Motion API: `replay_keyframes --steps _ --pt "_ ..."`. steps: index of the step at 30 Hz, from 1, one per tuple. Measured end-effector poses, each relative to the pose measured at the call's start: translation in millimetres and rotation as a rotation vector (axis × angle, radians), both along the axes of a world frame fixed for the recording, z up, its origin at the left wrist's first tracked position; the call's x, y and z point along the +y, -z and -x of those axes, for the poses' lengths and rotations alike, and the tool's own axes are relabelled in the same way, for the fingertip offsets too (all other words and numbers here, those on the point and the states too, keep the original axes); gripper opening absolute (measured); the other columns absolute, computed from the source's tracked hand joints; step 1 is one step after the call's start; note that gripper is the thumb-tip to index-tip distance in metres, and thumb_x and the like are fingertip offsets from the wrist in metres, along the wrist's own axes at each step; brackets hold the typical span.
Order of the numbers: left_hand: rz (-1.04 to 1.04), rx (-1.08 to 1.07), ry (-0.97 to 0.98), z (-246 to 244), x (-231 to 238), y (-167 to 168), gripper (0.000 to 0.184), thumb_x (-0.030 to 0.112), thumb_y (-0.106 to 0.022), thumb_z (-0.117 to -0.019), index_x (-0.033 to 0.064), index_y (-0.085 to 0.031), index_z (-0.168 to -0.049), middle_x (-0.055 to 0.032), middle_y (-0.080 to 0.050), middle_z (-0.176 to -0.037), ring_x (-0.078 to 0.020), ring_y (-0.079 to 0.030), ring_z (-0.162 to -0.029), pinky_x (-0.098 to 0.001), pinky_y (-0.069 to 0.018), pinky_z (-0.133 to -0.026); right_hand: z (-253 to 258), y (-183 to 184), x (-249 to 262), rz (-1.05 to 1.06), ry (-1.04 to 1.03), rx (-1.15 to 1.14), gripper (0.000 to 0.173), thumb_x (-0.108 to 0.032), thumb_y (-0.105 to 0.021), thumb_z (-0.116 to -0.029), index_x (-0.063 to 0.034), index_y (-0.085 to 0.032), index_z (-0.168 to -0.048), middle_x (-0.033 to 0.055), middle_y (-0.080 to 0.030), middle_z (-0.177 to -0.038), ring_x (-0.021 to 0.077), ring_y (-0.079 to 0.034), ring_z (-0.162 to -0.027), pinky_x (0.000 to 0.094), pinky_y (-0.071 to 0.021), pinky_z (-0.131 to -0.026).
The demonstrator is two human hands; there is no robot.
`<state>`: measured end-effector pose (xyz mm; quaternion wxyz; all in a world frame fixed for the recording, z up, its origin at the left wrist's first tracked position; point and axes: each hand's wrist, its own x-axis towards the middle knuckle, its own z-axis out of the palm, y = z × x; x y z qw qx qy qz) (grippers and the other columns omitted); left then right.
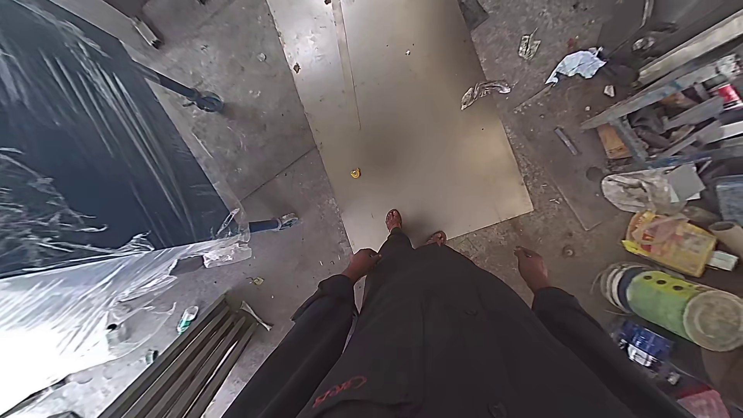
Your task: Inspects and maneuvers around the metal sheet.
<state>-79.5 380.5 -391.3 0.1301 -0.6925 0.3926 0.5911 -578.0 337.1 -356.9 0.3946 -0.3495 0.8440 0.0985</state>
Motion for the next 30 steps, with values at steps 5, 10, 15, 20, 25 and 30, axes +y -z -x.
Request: replay_keyframes --steps 5,10,15,20,25,30 --pt "-0.021 0.014 0.027 -15.3 -16.8 4.6 0.044 0.036 -0.052 -0.1079 -0.001 -0.066 -0.128 -0.0224 -0.07 -0.12 -0.0336 -0.069 -0.111 -0.0533 -0.0499 -0.103 -32.3 -10.3 -4.7 -0.074 -0.079 -0.006 0.042 -0.041 -0.044 -0.1093 -0.019 -0.068 -0.135 0.0147 -0.067 -0.137 0.0357 -0.059 -0.131 0.0604 -0.0427 -0.109" --pt "-0.021 0.022 0.023 -30.9 -38.8 4.3 0.044 0.036 -0.052 -0.1077 -0.0012 -0.065 -0.128 -0.0211 -0.07 -0.117 -0.0311 -0.07 -0.104 -0.0506 -0.0529 -0.097 -33.8 -8.7 -2.8 -0.085 -0.048 0.036 0.036 -0.039 -0.056 -0.1042 -0.0197 -0.072 -0.13 0.0139 -0.069 -0.133 0.0351 -0.062 -0.128 0.0608 -0.0449 -0.107" --pt "-0.02 0.036 0.042 -44.0 -61.4 5.4 0.044 0.035 -0.052 -0.1082 -0.0017 -0.065 -0.127 -0.0205 -0.07 -0.115 -0.0293 -0.07 -0.101 -0.0488 -0.0535 -0.095 -37.5 -14.1 5.3 -0.075 0.028 0.064 0.031 -0.036 -0.067 -0.0982 -0.0162 -0.076 -0.12 0.0179 -0.071 -0.125 0.0392 -0.063 -0.123 0.0642 -0.0458 -0.103" --pt "-0.018 0.05 0.086 -58.1 -82.5 9.8 0.045 0.036 -0.051 -0.1082 -0.0023 -0.065 -0.127 -0.0205 -0.07 -0.115 -0.0297 -0.07 -0.101 -0.0496 -0.0529 -0.096 -54.9 -16.5 10.5 -0.224 -0.045 0.121 0.065 -0.061 -0.045 -0.1045 -0.0038 -0.071 -0.118 0.0229 -0.07 -0.122 0.0392 -0.064 -0.121 0.0621 -0.0474 -0.102" --pt "0.001 0.049 0.121 -76.1 -107.2 15.1 0.045 0.036 -0.051 -0.1083 -0.0016 -0.065 -0.127 -0.02 -0.071 -0.114 -0.0293 -0.071 -0.1 -0.0491 -0.0538 -0.095 -69.9 -9.0 27.3 -0.42 -0.319 0.074 0.076 -0.057 -0.021 -0.1101 0.0027 -0.067 -0.121 0.0267 -0.067 -0.128 0.042 -0.062 -0.126 0.0632 -0.047 -0.103" --pt "-0.001 0.049 0.146 -97.0 -129.8 16.6 0.046 0.036 -0.052 -0.1081 -0.0027 -0.064 -0.129 -0.0211 -0.071 -0.116 -0.0308 -0.07 -0.103 -0.05 -0.0532 -0.097 -105.8 -6.5 40.0 -0.373 -0.21 -0.051 0.057 -0.044 -0.032 -0.1129 -0.0005 -0.065 -0.126 0.0247 -0.068 -0.125 0.0399 -0.064 -0.121 0.0599 -0.0467 -0.102"
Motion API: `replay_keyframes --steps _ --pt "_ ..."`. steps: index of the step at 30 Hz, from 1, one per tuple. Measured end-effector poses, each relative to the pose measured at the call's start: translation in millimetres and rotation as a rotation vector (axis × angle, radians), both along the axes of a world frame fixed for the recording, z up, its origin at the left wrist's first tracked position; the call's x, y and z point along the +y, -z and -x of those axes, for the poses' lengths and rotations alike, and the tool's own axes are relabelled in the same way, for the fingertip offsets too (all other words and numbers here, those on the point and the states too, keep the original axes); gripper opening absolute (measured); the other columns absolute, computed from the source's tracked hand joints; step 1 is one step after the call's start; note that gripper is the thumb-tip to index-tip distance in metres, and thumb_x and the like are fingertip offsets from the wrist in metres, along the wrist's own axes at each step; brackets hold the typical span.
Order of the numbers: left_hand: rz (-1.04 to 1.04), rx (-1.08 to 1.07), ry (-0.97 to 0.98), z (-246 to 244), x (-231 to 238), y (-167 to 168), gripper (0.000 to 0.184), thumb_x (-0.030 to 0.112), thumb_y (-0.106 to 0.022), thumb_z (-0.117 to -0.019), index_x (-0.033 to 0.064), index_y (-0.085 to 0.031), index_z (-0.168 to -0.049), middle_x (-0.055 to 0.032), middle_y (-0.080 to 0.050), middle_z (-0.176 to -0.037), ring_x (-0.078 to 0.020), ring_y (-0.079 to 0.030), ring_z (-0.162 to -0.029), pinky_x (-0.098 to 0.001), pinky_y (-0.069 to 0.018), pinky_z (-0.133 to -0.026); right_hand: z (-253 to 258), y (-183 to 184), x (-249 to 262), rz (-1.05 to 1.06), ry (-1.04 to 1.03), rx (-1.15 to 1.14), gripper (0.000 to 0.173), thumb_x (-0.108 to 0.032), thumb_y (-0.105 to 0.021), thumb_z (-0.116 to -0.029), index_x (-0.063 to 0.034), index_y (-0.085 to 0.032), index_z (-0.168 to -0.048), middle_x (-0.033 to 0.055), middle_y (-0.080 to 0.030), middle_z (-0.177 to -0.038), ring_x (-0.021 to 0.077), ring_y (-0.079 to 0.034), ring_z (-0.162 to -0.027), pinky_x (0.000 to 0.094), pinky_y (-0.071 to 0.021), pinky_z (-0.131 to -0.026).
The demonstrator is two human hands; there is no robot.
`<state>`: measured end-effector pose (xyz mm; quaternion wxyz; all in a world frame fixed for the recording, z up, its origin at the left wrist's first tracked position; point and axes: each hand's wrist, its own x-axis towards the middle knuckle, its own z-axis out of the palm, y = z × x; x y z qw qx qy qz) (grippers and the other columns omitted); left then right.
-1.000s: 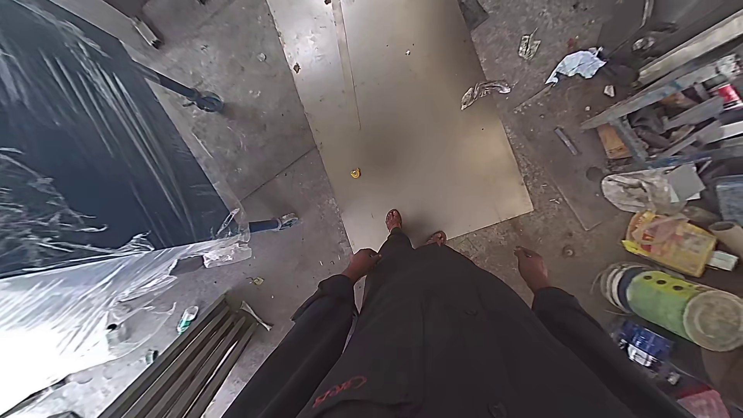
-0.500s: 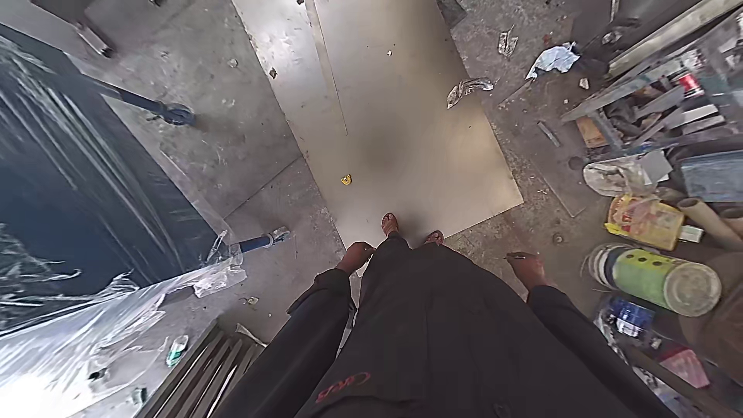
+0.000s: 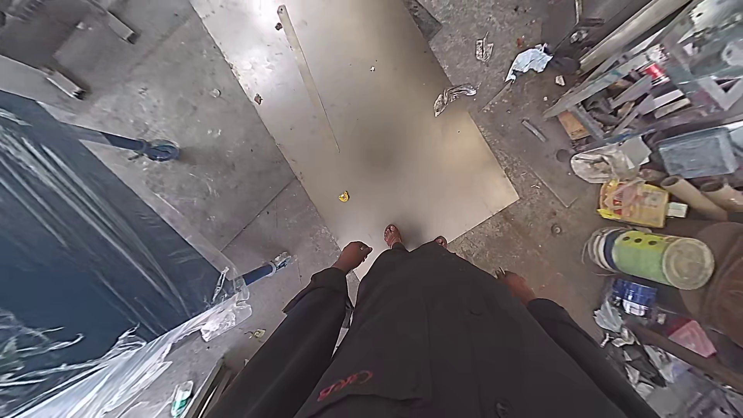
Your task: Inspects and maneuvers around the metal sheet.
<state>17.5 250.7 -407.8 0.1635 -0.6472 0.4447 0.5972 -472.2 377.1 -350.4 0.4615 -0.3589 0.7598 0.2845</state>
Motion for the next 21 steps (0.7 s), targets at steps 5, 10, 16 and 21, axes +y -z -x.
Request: replay_keyframes --steps 5,10,16,21 --pt "-0.02 -0.015 0.04 -17.3 -19.3 4.0 0.046 0.037 -0.052 -0.1083 -0.0015 -0.063 -0.13 -0.0209 -0.07 -0.117 -0.0301 -0.07 -0.103 -0.049 -0.0539 -0.096 -36.9 11.3 14.6 0.085 0.036 -0.016 0.062 -0.059 -0.038 -0.1072 -0.0071 -0.067 -0.124 0.0222 -0.07 -0.123 0.0405 -0.065 -0.119 0.065 -0.0488 -0.098" --pt "-0.013 -0.027 0.09 -23.8 -36.4 2.7 0.046 0.037 -0.051 -0.1088 -0.0012 -0.064 -0.131 -0.0204 -0.07 -0.117 -0.0301 -0.07 -0.104 -0.0492 -0.0535 -0.097 -56.0 16.7 26.5 0.079 0.15 -0.028 0.067 -0.065 -0.041 -0.104 -0.0067 -0.069 -0.124 0.0232 -0.07 -0.122 0.0413 -0.065 -0.118 0.0648 -0.0487 -0.098" --pt "-0.004 0.017 0.071 -21.5 -42.4 3.9 0.045 0.034 -0.051 -0.1091 -0.0037 -0.063 -0.13 -0.0222 -0.069 -0.117 -0.0305 -0.069 -0.101 -0.0487 -0.0532 -0.094 -111.9 -88.9 -12.2 -0.036 0.398 -0.117 0.046 -0.031 -0.044 -0.1118 0.0041 -0.059 -0.137 0.0272 -0.056 -0.144 0.0387 -0.053 -0.135 0.0518 -0.038 -0.112" --pt "-0.021 0.035 0.052 -24.0 -36.4 7.9 0.045 0.035 -0.052 -0.1087 -0.0034 -0.062 -0.131 -0.0222 -0.069 -0.118 -0.0304 -0.069 -0.101 -0.0484 -0.0535 -0.094 -123.9 -103.6 -30.2 0.016 0.316 -0.136 0.037 -0.02 -0.046 -0.1108 0.0071 -0.063 -0.13 0.0294 -0.06 -0.137 0.0406 -0.057 -0.129 0.0527 -0.0395 -0.108"
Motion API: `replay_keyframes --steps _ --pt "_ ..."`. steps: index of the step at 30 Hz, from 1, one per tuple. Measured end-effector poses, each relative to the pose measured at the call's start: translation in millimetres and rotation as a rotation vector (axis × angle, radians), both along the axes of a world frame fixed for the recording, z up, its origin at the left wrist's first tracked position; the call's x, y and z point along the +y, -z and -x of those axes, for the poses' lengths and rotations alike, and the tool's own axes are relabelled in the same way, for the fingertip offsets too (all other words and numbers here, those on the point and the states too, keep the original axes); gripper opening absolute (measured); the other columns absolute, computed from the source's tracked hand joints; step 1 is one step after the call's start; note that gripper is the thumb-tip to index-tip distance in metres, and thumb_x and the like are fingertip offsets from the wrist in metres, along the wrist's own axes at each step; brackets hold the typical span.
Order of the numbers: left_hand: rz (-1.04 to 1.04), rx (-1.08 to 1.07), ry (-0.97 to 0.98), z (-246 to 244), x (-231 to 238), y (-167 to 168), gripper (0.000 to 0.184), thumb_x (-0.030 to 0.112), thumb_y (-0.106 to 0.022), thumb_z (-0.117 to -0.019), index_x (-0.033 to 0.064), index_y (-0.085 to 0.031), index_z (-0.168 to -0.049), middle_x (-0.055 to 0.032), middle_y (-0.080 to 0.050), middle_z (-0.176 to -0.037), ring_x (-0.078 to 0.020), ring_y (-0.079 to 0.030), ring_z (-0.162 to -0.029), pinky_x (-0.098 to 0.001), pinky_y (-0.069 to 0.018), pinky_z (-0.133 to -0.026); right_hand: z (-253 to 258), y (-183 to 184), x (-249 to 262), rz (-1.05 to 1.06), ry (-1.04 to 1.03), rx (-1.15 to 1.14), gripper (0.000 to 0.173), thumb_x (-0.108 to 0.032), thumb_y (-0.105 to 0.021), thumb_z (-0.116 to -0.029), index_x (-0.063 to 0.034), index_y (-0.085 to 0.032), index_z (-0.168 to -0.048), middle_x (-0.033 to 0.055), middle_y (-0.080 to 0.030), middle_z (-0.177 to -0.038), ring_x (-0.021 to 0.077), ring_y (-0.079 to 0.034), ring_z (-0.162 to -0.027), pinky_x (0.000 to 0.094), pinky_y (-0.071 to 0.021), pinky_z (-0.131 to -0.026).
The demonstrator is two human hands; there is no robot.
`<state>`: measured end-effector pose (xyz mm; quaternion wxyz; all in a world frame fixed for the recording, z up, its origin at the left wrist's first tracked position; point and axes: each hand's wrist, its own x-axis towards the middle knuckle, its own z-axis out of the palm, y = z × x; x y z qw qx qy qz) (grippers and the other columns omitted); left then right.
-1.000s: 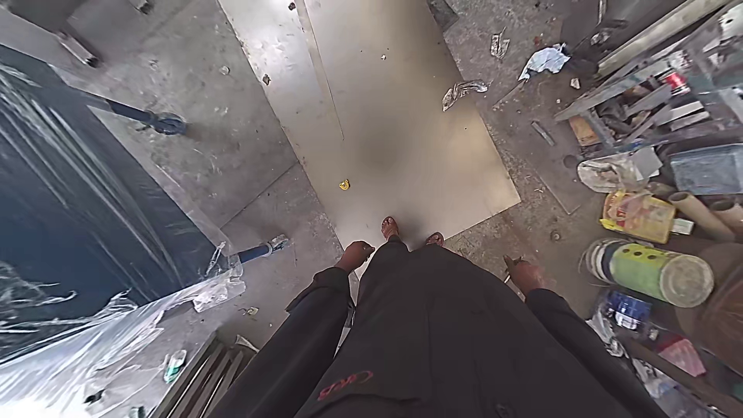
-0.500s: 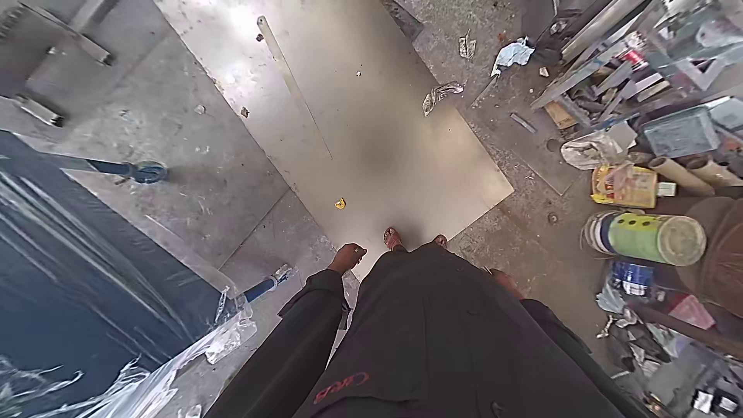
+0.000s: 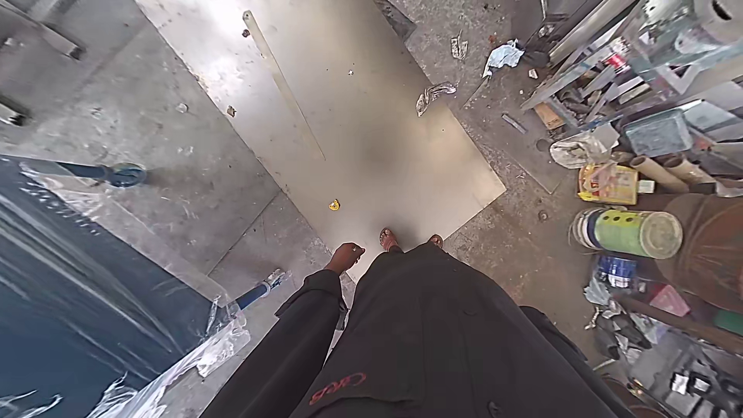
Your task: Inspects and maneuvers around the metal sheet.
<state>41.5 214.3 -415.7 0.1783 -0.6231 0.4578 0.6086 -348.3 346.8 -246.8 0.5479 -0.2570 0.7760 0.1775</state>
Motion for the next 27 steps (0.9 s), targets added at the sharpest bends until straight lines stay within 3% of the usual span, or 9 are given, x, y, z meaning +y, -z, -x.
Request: replay_keyframes --steps 3,6,7,9,11,14,16,21,27 --pt "-0.006 -0.018 -0.02 -4.8 1.5 -0.3 0.044 0.034 -0.052 -0.1087 -0.0032 -0.063 -0.131 -0.0225 -0.069 -0.118 -0.0308 -0.07 -0.101 -0.0486 -0.0536 -0.094 4.4 -4.0 3.7 0.089 -0.076 -0.045 0.036 -0.018 -0.047 -0.1105 0.0075 -0.062 -0.132 0.0299 -0.061 -0.137 0.0406 -0.057 -0.13 0.0527 -0.0395 -0.11" --pt "-0.001 -0.03 -0.047 -10.5 2.0 -0.4 0.044 0.034 -0.053 -0.1087 -0.0032 -0.063 -0.131 -0.0229 -0.069 -0.118 -0.0314 -0.07 -0.103 -0.0488 -0.0538 -0.095 18.0 -21.4 14.0 0.238 0.078 -0.093 0.029 -0.013 -0.049 -0.1094 0.0097 -0.066 -0.118 0.0243 -0.068 -0.112 0.0272 -0.063 -0.103 0.0411 -0.0457 -0.096" --pt "0.002 -0.036 -0.054 -13.3 0.6 -1.7 0.045 0.034 -0.052 -0.1089 -0.0035 -0.062 -0.131 -0.0231 -0.069 -0.118 -0.0318 -0.07 -0.103 -0.049 -0.0537 -0.095 26.9 -12.3 25.9 0.304 0.134 -0.103 0.027 -0.014 -0.049 -0.1094 0.0073 -0.065 -0.107 0.016 -0.064 -0.094 0.0185 -0.058 -0.085 0.0355 -0.0465 -0.082" --pt "0.006 -0.055 -0.059 -19.6 -1.5 -4.1 0.044 0.034 -0.053 -0.1088 -0.0027 -0.063 -0.132 -0.0226 -0.07 -0.118 -0.0316 -0.07 -0.103 -0.049 -0.0533 -0.096 40.1 0.0 38.7 0.359 0.194 -0.139 0.028 -0.021 -0.049 -0.11 -0.0007 -0.064 -0.1 0.004 -0.058 -0.079 0.0088 -0.055 -0.07 0.0296 -0.0477 -0.069" --pt "0.017 -0.071 -0.074 -23.0 -4.1 -5.9 0.044 0.034 -0.053 -0.1086 -0.0029 -0.062 -0.132 -0.0227 -0.07 -0.119 -0.0316 -0.07 -0.104 -0.0493 -0.0533 -0.096 47.0 9.3 36.1 0.384 0.153 -0.138 0.032 -0.026 -0.049 -0.1103 -0.0007 -0.066 -0.103 0.0072 -0.062 -0.082 0.0133 -0.058 -0.074 0.0352 -0.0499 -0.073" --pt "0.032 -0.085 -0.102 -22.6 -8.8 -11.8 0.044 0.033 -0.054 -0.1088 -0.0036 -0.062 -0.132 -0.0231 -0.069 -0.119 -0.0315 -0.07 -0.104 -0.049 -0.0532 -0.097 54.5 24.3 14.0 0.407 -0.041 -0.056 0.042 -0.032 -0.049 -0.1103 0.0047 -0.07 -0.11 0.0236 -0.07 -0.1 0.0347 -0.067 -0.096 0.0547 -0.0495 -0.091" --pt "0.037 -0.1 -0.109 -17.9 -13.2 -16.4 0.043 0.032 -0.053 -0.1089 -0.0025 -0.063 -0.131 -0.022 -0.07 -0.119 -0.0301 -0.07 -0.103 -0.0483 -0.0533 -0.095 61.6 35.0 -3.6 0.401 -0.155 -0.013 0.046 -0.036 -0.046 -0.1107 0.0038 -0.07 -0.113 0.0262 -0.071 -0.106 0.0404 -0.068 -0.103 0.0594 -0.0484 -0.094" --pt "0.029 -0.105 -0.17 6.1 -20.4 -30.4 0.042 0.031 -0.052 -0.1096 -0.0034 -0.063 -0.131 -0.0223 -0.069 -0.119 -0.0287 -0.07 -0.103 -0.0464 -0.0531 -0.095 83.7 46.5 -60.9 0.263 -0.233 0.068 0.049 -0.04 -0.043 -0.1116 0.0015 -0.068 -0.12 0.0272 -0.069 -0.117 0.0432 -0.066 -0.114 0.0615 -0.0472 -0.098" --pt "0.015 -0.173 -0.327 48.1 -26.4 -38.7 0.04 0.027 -0.055 -0.109 -0.0055 -0.063 -0.13 -0.0247 -0.069 -0.12 -0.0317 -0.07 -0.106 -0.0477 -0.0521 -0.1 145.1 83.4 -139.0 0.389 -0.265 0.025 0.041 -0.033 -0.066 -0.0987 -0.0016 -0.064 -0.124 0.022 -0.069 -0.115 0.0374 -0.066 -0.111 0.0573 -0.0496 -0.097"
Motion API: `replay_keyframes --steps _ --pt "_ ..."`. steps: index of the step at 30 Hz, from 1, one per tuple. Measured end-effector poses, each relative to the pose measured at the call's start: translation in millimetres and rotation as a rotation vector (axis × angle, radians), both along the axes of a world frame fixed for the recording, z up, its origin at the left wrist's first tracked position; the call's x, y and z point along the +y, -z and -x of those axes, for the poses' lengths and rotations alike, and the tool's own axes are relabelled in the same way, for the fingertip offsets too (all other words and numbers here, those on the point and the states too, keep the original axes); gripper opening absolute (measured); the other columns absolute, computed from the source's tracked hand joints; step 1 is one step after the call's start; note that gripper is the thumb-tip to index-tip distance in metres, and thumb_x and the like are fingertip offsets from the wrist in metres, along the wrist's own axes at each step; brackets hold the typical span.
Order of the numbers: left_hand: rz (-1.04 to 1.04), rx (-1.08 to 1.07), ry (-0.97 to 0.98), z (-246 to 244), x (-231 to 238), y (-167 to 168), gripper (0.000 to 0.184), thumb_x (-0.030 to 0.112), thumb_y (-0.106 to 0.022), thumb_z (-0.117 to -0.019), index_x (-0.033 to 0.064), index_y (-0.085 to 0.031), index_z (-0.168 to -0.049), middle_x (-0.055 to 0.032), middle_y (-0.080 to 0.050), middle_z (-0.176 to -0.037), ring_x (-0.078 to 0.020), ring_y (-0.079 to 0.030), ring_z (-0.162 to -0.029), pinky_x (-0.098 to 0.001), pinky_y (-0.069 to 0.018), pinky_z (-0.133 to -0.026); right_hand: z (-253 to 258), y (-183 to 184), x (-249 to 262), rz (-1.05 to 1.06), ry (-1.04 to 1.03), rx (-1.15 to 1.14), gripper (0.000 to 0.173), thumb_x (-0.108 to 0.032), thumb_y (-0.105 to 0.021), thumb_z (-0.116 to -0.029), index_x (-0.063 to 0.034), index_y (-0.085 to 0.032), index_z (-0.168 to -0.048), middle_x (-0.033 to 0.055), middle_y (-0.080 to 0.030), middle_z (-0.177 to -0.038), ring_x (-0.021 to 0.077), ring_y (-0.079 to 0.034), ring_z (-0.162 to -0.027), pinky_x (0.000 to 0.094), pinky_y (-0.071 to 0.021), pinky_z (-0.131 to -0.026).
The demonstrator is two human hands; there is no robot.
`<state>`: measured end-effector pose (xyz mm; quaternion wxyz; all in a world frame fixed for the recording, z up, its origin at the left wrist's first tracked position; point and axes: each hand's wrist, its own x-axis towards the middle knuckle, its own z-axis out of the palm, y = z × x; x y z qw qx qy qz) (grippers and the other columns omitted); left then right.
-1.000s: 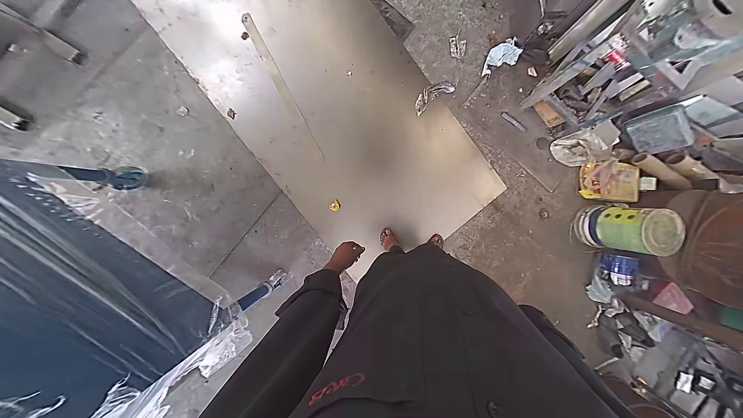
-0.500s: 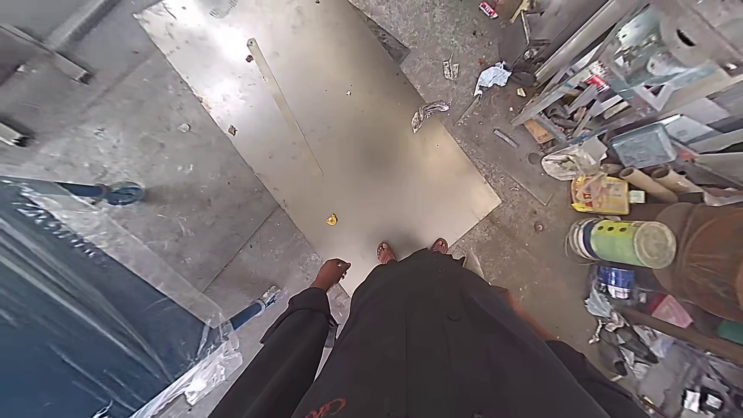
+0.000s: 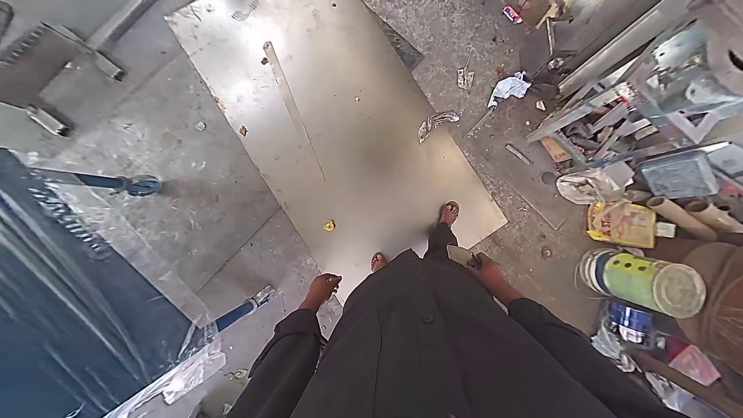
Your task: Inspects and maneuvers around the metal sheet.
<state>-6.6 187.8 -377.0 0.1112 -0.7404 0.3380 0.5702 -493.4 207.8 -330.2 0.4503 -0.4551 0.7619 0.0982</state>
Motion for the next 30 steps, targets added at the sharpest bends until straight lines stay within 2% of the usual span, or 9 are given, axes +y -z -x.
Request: replay_keyframes --steps 2,5,8,11,15,20,23,27,30 --pt "-0.034 -0.038 -0.066 23.2 -0.7 -2.2 0.041 0.027 -0.055 -0.109 -0.0062 -0.061 -0.132 -0.026 -0.068 -0.123 -0.0336 -0.069 -0.109 -0.0486 -0.0516 -0.102 25.9 13.7 -35.6 0.033 -0.083 -0.026 0.043 -0.036 -0.065 -0.0987 -0.002 -0.064 -0.126 0.0214 -0.067 -0.12 0.0363 -0.064 -0.115 0.0548 -0.0484 -0.101" --pt "-0.086 -0.081 -0.167 73.5 -12.6 -12.0 0.04 0.026 -0.055 -0.1088 -0.0051 -0.061 -0.133 -0.0255 -0.068 -0.123 -0.033 -0.069 -0.11 -0.0487 -0.0524 -0.1 61.5 32.1 -102.0 0.018 -0.18 -0.038 0.055 -0.052 -0.062 -0.0978 -0.0079 -0.065 -0.13 0.0176 -0.065 -0.126 0.0329 -0.063 -0.118 0.0531 -0.0493 -0.1" --pt "-0.098 -0.073 -0.204 137.6 -25.3 -30.7 0.038 0.025 -0.056 -0.1082 -0.0045 -0.062 -0.131 -0.0237 -0.069 -0.119 -0.0298 -0.07 -0.104 -0.0465 -0.0537 -0.096 90.2 42.6 -147.0 -0.145 -0.349 -0.057 0.078 -0.074 -0.056 -0.0913 -0.0085 -0.063 -0.134 0.0178 -0.059 -0.137 0.0352 -0.062 -0.122 0.0578 -0.0503 -0.098" --pt "-0.031 -0.013 -0.24 201.0 -47.4 -40.5 0.035 0.025 -0.056 -0.1077 -0.0024 -0.064 -0.129 -0.0206 -0.071 -0.114 -0.0271 -0.071 -0.1 -0.0461 -0.0562 -0.093 107.3 47.6 -177.1 -0.317 -0.598 -0.077 0.087 -0.082 -0.05 -0.0882 -0.0082 -0.065 -0.133 0.0193 -0.059 -0.138 0.0367 -0.062 -0.122 0.0611 -0.0513 -0.096" --pt "0.079 0.072 -0.205 269.5 -66.8 -63.4 0.034 0.026 -0.057 -0.1067 0.0006 -0.066 -0.127 -0.0166 -0.073 -0.112 -0.0236 -0.072 -0.099 -0.0439 -0.0572 -0.092 124.9 50.0 -184.8 -0.403 -0.785 -0.096 0.078 -0.075 -0.054 -0.0907 -0.0023 -0.068 -0.117 0.0219 -0.064 -0.127 0.0388 -0.064 -0.119 0.0631 -0.0513 -0.091" --pt "0.111 0.065 -0.208 302.4 -64.4 -74.6 0.036 0.028 -0.057 -0.1068 0.0008 -0.066 -0.128 -0.0164 -0.073 -0.113 -0.0236 -0.072 -0.1 -0.044 -0.0565 -0.095 138.4 50.1 -196.5 -0.374 -0.894 -0.164 0.049 -0.047 -0.059 -0.0997 0.0008 -0.068 -0.107 0.0252 -0.067 -0.116 0.0426 -0.064 -0.114 0.0652 -0.0506 -0.088" --pt "0.138 0.019 -0.322 303.6 -36.6 -68.4 0.033 0.025 -0.057 -0.1064 0.0 -0.066 -0.126 -0.0163 -0.073 -0.11 -0.0227 -0.072 -0.097 -0.043 -0.0574 -0.091 141.0 59.4 -199.3 -0.351 -0.934 -0.253 0.043 -0.039 -0.057 -0.1028 0.0014 -0.07 -0.106 0.0257 -0.067 -0.115 0.0425 -0.064 -0.113 0.0644 -0.0497 -0.091" --pt "0.101 -0.037 -0.444 306.9 20.2 -73.2 0.035 0.027 -0.058 -0.1067 0.0004 -0.065 -0.129 -0.0173 -0.072 -0.114 -0.0236 -0.072 -0.1 -0.0435 -0.0569 -0.093 132.6 67.2 -194.8 -0.414 -0.822 -0.343 0.043 -0.037 -0.055 -0.1056 0.0045 -0.067 -0.101 0.0241 -0.065 -0.1 0.0374 -0.063 -0.096 0.0585 -0.0461 -0.085" --pt "0.114 -0.051 -0.499 319.6 64.4 -65.8 0.036 0.028 -0.057 -0.1068 0.0012 -0.065 -0.129 -0.0171 -0.072 -0.114 -0.0238 -0.072 -0.1 -0.0441 -0.0568 -0.093 131.7 64.3 -180.2 -0.391 -0.923 -0.281 0.044 -0.035 -0.051 -0.1069 0.0062 -0.066 -0.104 0.027 -0.065 -0.106 0.0408 -0.064 -0.102 0.0609 -0.0466 -0.088"
